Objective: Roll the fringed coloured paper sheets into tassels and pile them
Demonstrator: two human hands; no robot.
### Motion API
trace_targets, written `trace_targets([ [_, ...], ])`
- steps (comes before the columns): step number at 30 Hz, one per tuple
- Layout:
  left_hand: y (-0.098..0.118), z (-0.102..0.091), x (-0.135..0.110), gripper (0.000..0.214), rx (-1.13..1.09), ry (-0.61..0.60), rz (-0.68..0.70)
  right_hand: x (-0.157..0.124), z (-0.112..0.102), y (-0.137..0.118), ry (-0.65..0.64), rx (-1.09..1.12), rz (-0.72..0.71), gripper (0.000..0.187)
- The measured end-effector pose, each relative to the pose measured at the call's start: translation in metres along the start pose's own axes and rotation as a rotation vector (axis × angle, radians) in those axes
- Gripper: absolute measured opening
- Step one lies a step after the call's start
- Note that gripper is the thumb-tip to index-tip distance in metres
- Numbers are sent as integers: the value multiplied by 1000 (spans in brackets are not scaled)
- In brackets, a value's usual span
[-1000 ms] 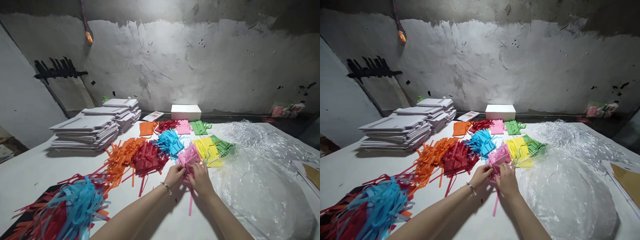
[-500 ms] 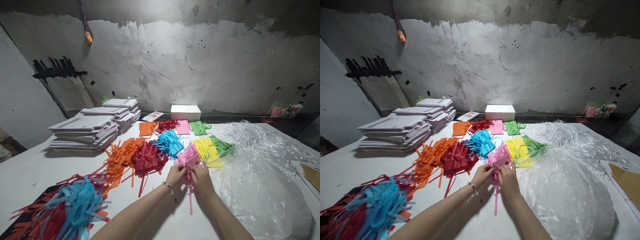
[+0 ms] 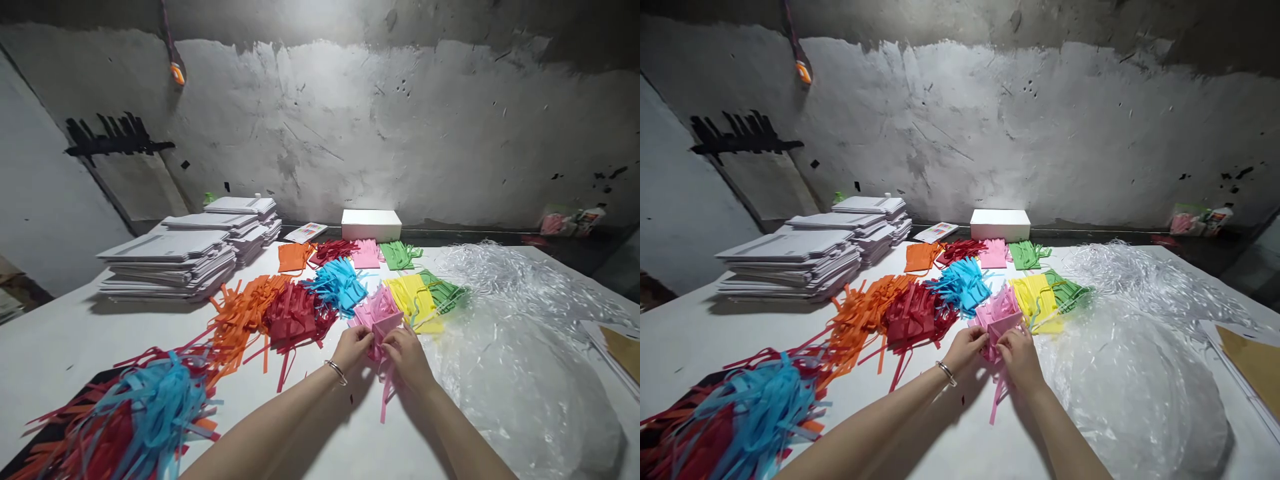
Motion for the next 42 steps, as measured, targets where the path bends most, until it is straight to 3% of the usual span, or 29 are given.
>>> trace_targets([
  [4,3,2,2,18,24,-5,14,2,0,-5,-13,-70,-46,3],
  [10,6,2,1,17,38,-40,35,1,1,-10,-2,-141,-67,20],
  [15,6,3,1,16,41,-60,39,-2,0,-15,7,-202,-70,11],
  [21,5,4,2,20,48,-48,36,-3,-2,-14,17,-240,-74,22],
  [27,8,7,2,18,38,-53,30,-5,1,-13,36,-271,-65,8],
  [30,9,8,2,17,46,-44,34,-7,3,-14,42,-291,-65,12],
  [42,6,10,3,17,32,-29,-4,-10,9,-7,15,-182,-9,14],
])
Point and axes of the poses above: each hand's wrist, its own x-axis towards the middle knuckle, its own z-axis out of the palm, y = z × x, the point moved 4 cm from there along x, towards the middle knuckle, and after that the axes turned 11 degrees about z, right-handed, at the moved point
